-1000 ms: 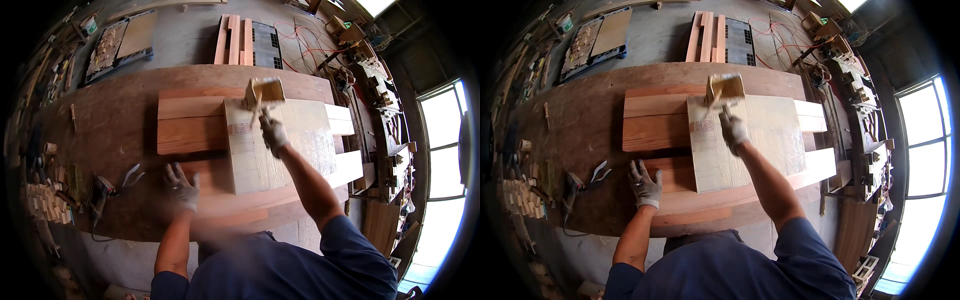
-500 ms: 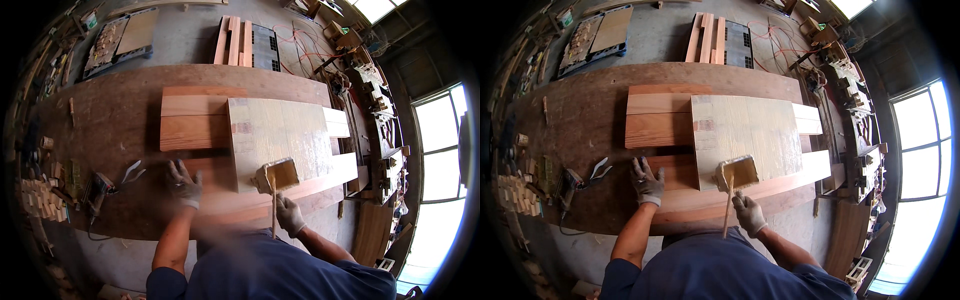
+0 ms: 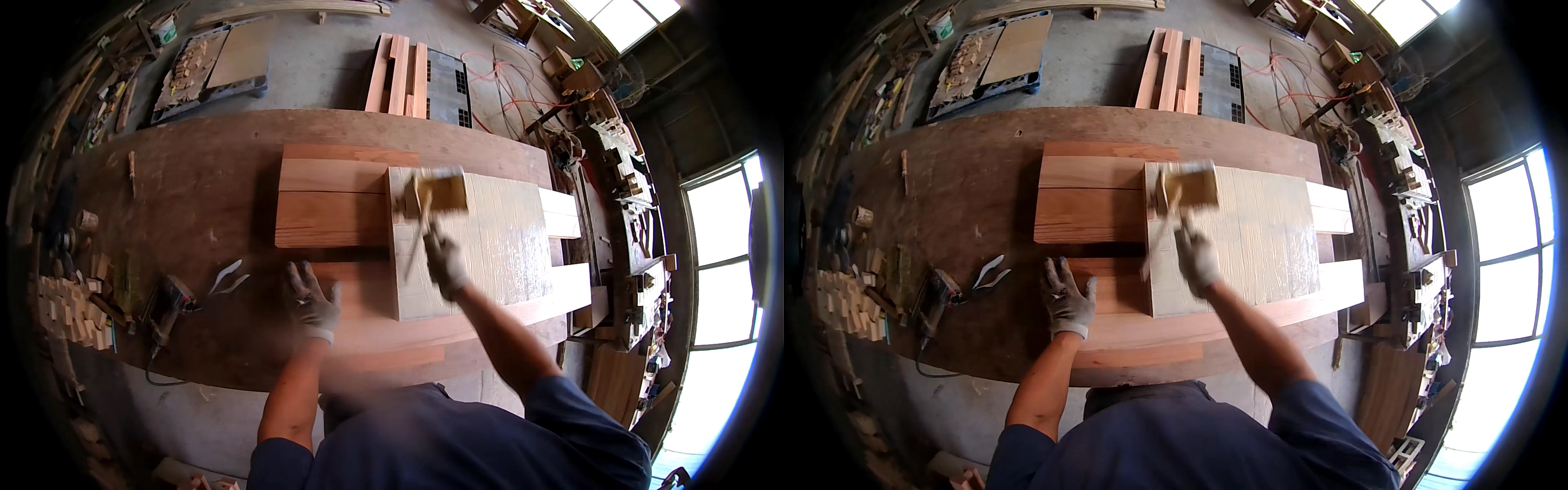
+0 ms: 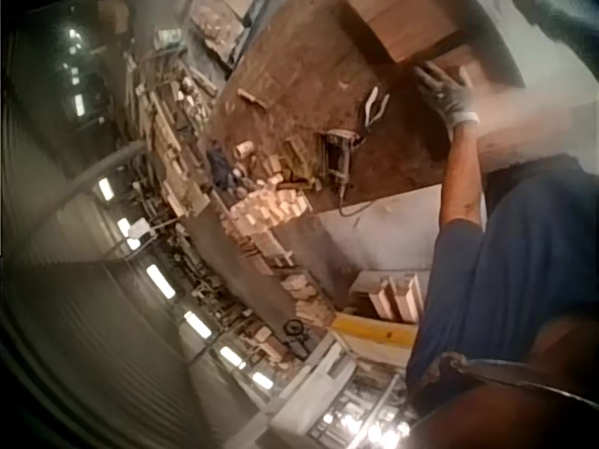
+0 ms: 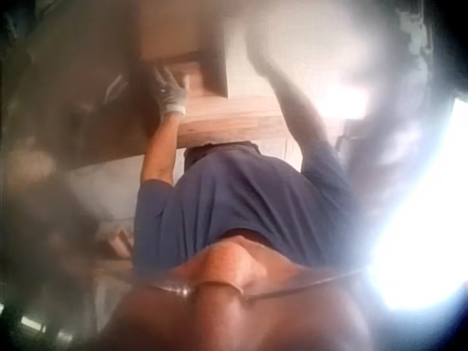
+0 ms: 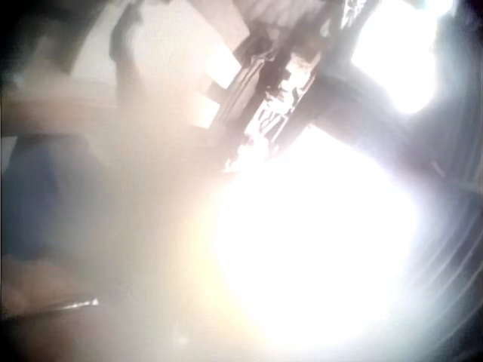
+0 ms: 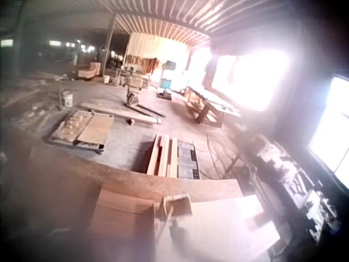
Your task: The person applies glue to a large wooden panel using a brush and then secures several wooden slats to the panel using a pneumatic nail gun. The person works in a workshop environment, handling the wood pieces and tools to assemble the structure.
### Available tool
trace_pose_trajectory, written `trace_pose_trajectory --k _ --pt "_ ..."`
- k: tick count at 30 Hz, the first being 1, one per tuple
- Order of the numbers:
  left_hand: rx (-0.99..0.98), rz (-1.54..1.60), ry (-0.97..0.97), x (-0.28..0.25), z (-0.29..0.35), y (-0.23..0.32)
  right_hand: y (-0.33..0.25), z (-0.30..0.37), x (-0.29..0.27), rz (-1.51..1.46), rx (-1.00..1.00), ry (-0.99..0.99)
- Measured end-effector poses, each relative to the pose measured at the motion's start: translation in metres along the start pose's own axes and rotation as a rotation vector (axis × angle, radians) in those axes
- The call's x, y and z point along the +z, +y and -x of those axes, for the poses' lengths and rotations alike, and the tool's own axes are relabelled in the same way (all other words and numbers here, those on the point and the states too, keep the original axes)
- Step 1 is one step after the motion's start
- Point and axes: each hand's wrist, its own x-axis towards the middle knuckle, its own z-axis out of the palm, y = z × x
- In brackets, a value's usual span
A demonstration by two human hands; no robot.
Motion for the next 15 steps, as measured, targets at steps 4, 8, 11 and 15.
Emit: trace_pose_trajectory --k 4,8,11,15 --pt "0.025 0.012 0.023 0.003 0.000 0.000 -0.003 0.157 -0.022 0.168 0.206 0.045" --pt "0.029 -0.011 0.038 0.012 0.000 -0.001 0.028 0.173 -0.036 0.336 0.197 -0.002" --pt "0.013 0.007 0.017 0.010 0.001 -0.004 -0.010 0.092 -0.008 0.261 0.258 -0.048" --pt "0.019 0.004 0.005 0.007 0.001 -0.001 -0.056 -0.051 0.028 -0.028 0.079 -0.058"
